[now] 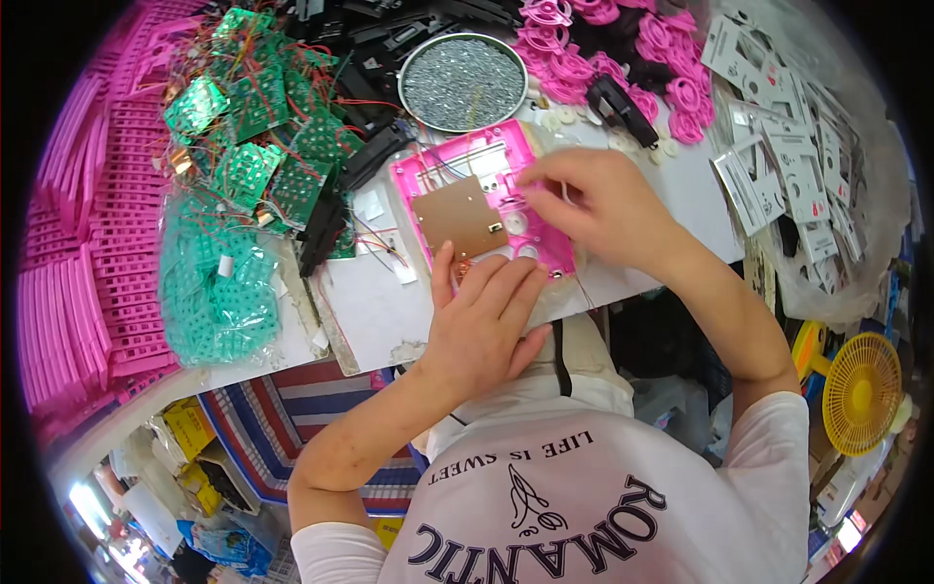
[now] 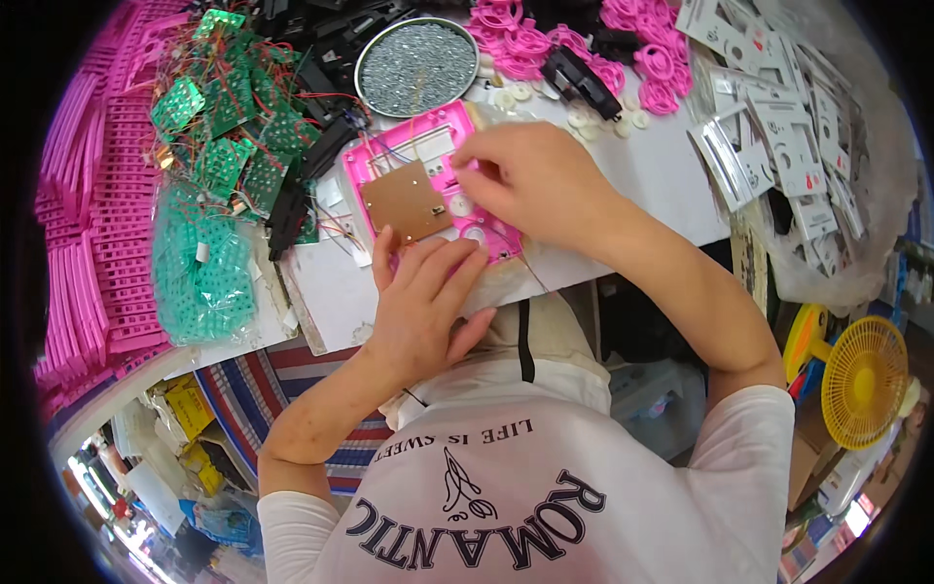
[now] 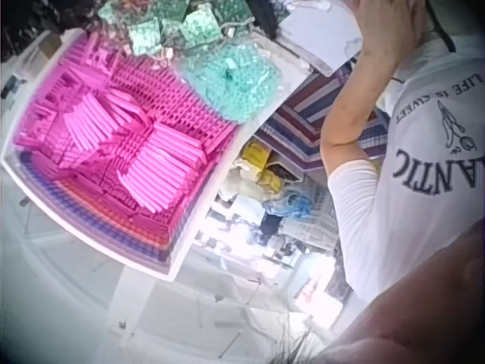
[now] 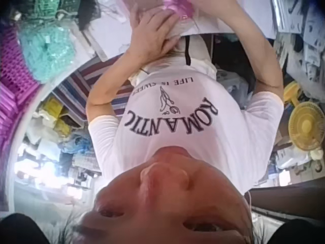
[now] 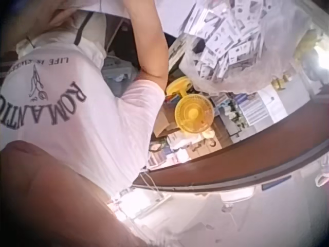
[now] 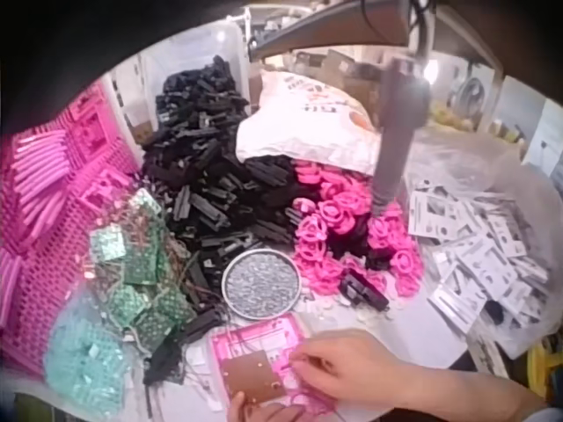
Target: Assembling electronic toy components by placing circuit boards into plastic housings and using a heat tool to secure them.
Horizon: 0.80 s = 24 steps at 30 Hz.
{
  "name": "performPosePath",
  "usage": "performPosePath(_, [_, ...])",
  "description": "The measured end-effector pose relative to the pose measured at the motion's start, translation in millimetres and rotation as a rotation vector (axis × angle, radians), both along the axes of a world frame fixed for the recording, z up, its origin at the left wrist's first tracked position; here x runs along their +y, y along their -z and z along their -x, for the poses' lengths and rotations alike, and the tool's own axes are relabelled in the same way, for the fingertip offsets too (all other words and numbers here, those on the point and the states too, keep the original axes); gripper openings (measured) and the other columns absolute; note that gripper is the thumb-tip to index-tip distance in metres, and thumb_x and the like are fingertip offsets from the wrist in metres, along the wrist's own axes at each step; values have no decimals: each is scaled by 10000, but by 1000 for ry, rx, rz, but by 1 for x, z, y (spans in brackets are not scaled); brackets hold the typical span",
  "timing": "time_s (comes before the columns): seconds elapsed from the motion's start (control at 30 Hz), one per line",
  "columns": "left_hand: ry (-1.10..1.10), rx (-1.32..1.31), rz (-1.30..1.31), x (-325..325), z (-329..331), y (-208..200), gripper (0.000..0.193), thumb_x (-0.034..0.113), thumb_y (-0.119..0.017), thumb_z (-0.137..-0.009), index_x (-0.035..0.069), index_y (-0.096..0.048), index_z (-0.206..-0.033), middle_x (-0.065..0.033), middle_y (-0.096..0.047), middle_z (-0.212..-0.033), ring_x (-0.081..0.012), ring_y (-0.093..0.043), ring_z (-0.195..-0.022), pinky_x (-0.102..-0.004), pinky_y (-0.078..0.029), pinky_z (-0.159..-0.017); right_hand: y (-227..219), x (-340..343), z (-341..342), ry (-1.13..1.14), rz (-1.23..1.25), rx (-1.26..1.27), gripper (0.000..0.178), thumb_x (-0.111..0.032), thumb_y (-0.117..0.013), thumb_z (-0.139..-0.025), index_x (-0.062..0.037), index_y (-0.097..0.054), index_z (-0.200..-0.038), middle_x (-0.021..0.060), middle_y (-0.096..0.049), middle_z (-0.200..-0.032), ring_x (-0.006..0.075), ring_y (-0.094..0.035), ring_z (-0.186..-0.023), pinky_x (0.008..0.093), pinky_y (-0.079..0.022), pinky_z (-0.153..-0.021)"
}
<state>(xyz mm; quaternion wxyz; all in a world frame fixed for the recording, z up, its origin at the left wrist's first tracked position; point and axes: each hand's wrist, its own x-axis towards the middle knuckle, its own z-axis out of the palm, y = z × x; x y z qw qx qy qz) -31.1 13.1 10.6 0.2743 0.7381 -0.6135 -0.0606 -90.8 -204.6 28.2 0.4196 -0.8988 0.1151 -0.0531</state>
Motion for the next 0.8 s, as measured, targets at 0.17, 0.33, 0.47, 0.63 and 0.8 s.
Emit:
performPosePath(0.17, [-150,48,76,10,-28,6,440,166,-734,-764,39,-626,-1171,-135,-586,-1178,-340,-552,-1063,-496,-390,-983,12,26,-75,10,508,20,243,-272,-697,-799,-31,-694,-771,168,-687,-771,343,-674,-706,435,-531,-621])
performPosePath(0.33, [-138,35,139,12,-28,8,400,112,-743,-731,32,-638,-1108,-142,-602,-1133,-347,-564,-1018,-475,-433,-900,24,34,-86,81,513,4,198,-237,-686,-801,-39,-689,-810,130,-684,-738,335,-683,-709,440,-539,-629])
performPosePath(0.47, [-115,104,185,14,-38,10,329,121,-737,-761,30,-644,-1063,-119,-622,-1074,-318,-587,-980,-464,-452,-890,24,36,-70,176,98,-202,139,-162,-703,-807,-33,-682,-853,111,-665,-728,320,-652,-654,416,-519,-601])
performPosePath(0.63, [-435,317,335,-3,-82,9,251,165,-755,-812,17,-648,-984,-123,-635,-928,-316,-618,-837,-425,-498,-759,25,28,-47,-121,158,-325,111,-119,-741,-779,-54,-696,-856,76,-659,-816,279,-629,-740,382,-507,-655])
performPosePath(0.8, [-551,2,150,-36,-120,16,233,232,-736,-847,14,-692,-918,-118,-643,-869,-278,-630,-782,-383,-497,-714,26,37,-43,-219,347,-324,114,-159,-729,-735,-89,-675,-807,60,-630,-915,295,-596,-892,439,-496,-752])
